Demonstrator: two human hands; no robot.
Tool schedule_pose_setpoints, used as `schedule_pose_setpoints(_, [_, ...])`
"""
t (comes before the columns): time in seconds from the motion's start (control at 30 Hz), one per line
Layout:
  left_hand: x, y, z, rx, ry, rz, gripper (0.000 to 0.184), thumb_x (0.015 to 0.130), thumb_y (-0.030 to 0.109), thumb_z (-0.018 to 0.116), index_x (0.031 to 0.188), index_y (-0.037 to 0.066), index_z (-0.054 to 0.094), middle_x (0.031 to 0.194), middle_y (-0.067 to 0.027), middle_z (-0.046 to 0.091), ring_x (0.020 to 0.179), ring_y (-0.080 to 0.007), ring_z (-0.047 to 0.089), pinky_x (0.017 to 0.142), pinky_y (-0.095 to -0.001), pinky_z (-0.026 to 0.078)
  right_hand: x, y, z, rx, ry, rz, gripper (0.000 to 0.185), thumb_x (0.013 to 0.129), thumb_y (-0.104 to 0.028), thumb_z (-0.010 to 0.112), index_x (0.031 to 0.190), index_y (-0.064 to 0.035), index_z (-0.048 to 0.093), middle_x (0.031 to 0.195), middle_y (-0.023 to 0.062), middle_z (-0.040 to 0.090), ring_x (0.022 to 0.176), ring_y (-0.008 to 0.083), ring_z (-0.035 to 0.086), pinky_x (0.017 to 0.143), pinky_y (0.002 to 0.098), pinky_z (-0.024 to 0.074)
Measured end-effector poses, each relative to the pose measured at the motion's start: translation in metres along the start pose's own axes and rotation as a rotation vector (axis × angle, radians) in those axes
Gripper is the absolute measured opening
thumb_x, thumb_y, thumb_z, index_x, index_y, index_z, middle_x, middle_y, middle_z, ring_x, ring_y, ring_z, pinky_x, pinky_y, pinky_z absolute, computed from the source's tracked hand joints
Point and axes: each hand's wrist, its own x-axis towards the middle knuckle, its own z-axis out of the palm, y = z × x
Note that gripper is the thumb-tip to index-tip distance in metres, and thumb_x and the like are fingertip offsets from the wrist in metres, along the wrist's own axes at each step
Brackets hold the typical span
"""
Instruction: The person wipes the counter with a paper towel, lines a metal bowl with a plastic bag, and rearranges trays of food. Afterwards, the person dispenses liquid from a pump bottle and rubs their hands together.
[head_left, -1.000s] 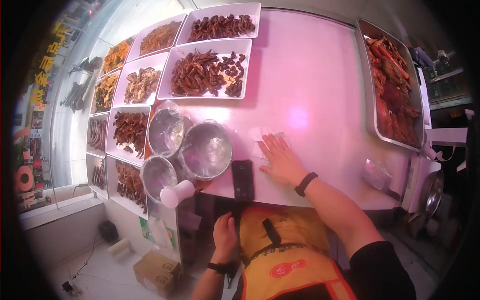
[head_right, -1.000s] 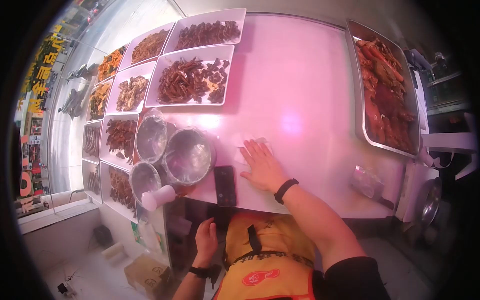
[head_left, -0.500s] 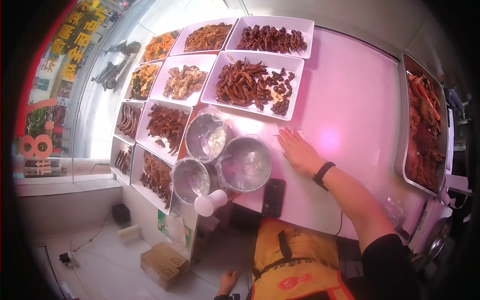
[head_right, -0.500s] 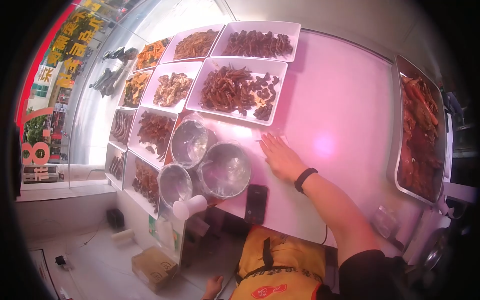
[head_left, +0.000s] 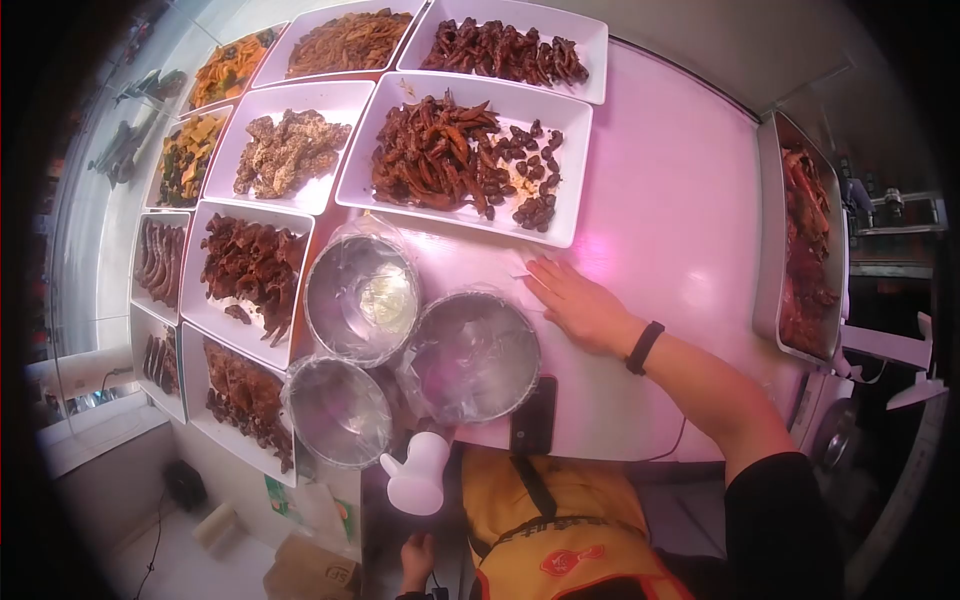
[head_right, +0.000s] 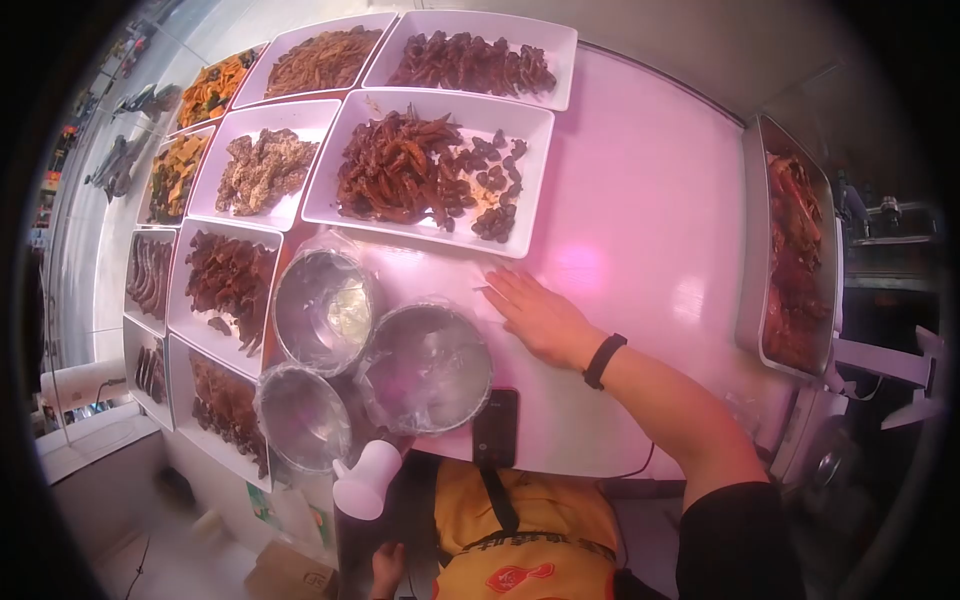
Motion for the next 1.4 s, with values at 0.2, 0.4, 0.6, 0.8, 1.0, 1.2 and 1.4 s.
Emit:
schedule_pose_setpoints(0.2, [0.024, 0.026, 0.01, -0.017, -0.003, 0.156, 0.035, 0.092, 0.025, 0.064, 0.108, -0.005, 0.069, 0.1, -0.0259, 0.071, 0.1, -0.0388, 0.069, 0.087, -0.0413, 0.054, -0.157, -0.009, 0.017, -0.058, 0.033, 0.249, 0.051, 0.092, -0.007, 0.052, 0.143, -0.0046, 0.045, 0.155, 0.0136, 0.04, 0.145, 0.0288, 0.035, 0.113, 0.0398, 0.0395])
schedule_pose_setpoints(0.4, [-0.007, 0.085, 0.034, -0.05, 0.049, 0.253, 0.036, 0.094, 0.025, 0.063, 0.114, -0.004, 0.068, 0.107, -0.0238, 0.071, 0.105, -0.0348, 0.069, 0.092, -0.0389, 0.052, -0.286, -0.057, 0.056, 0.039, 0.198, 0.312, 0.043, 0.086, -0.004, 0.055, 0.128, -0.0046, 0.059, 0.143, 0.0114, 0.054, 0.136, 0.026, 0.049, 0.099, 0.0375, 0.0521])
schedule_pose_setpoints(0.6, [-0.044, 0.188, 0.06, 0.048, -0.08, 0.461, 0.036, 0.095, 0.023, 0.063, 0.12, -0.003, 0.066, 0.112, -0.0197, 0.071, 0.109, -0.0317, 0.068, 0.093, -0.0365, 0.052, -0.338, -0.068, 0.076, 0.367, 0.391, 0.355, 0.034, 0.088, -0.002, 0.057, 0.121, -0.0045, 0.064, 0.124, 0.0134, 0.067, 0.113, 0.0268, 0.066, 0.089, 0.0345, 0.0563])
schedule_pose_setpoints(0.8, [-0.078, 0.34, 0.081, -0.065, -0.141, 0.605, 0.031, 0.098, 0.015, 0.06, 0.123, -0.002, 0.065, 0.112, -0.0142, 0.072, 0.104, -0.0198, 0.069, 0.09, -0.0317, 0.053, -0.346, -0.04, 0.037, 2.15, 0.49, 0.808, 0.024, 0.093, 0.003, 0.056, 0.115, 0.0036, 0.063, 0.109, 0.015, 0.069, 0.095, 0.023, 0.069, 0.085, 0.0357, 0.058])
schedule_pose_setpoints(1.0, [-0.067, 0.414, 0.134, -0.55, -0.547, 0.373, 0.045, 0.105, 0.029, 0.05, 0.139, 0.001, 0.051, 0.131, -0.016, 0.062, 0.114, -0.0264, 0.063, 0.089, -0.0356, 0.054, -0.351, -0.043, 0.002, 2.348, 0.42, 0.661, 0.022, 0.09, 0.004, 0.058, 0.112, 0.0056, 0.06, 0.109, 0.0168, 0.066, 0.097, 0.0266, 0.069, 0.086, 0.0394, 0.0585])
schedule_pose_setpoints(1.2, [-0.071, 0.426, 0.143, -0.856, -0.846, 0.064, 0.064, 0.106, 0.053, 0.032, 0.137, -0.001, 0.048, 0.132, -0.0188, 0.058, 0.114, -0.033, 0.062, 0.094, -0.0458, 0.052, -0.344, -0.083, -0.008, 2.357, 0.285, 0.732, 0.02, 0.092, 0.003, 0.053, 0.109, 0.0098, 0.058, 0.108, 0.0185, 0.065, 0.095, 0.0285, 0.068, 0.082, 0.0381, 0.0583])
schedule_pose_setpoints(1.4, [-0.051, 0.394, 0.131, -0.658, -0.814, 0.263, 0.037, 0.103, 0.025, 0.054, 0.123, -0.006, 0.061, 0.115, -0.0139, 0.065, 0.103, -0.0227, 0.064, 0.087, -0.035, 0.054, -0.324, -0.108, 0.015, 2.266, 0.445, 0.807, 0.018, 0.094, -0.009, 0.058, 0.1, 0.0059, 0.065, 0.096, 0.0149, 0.067, 0.085, 0.0227, 0.068, 0.076, 0.0332, 0.0556])
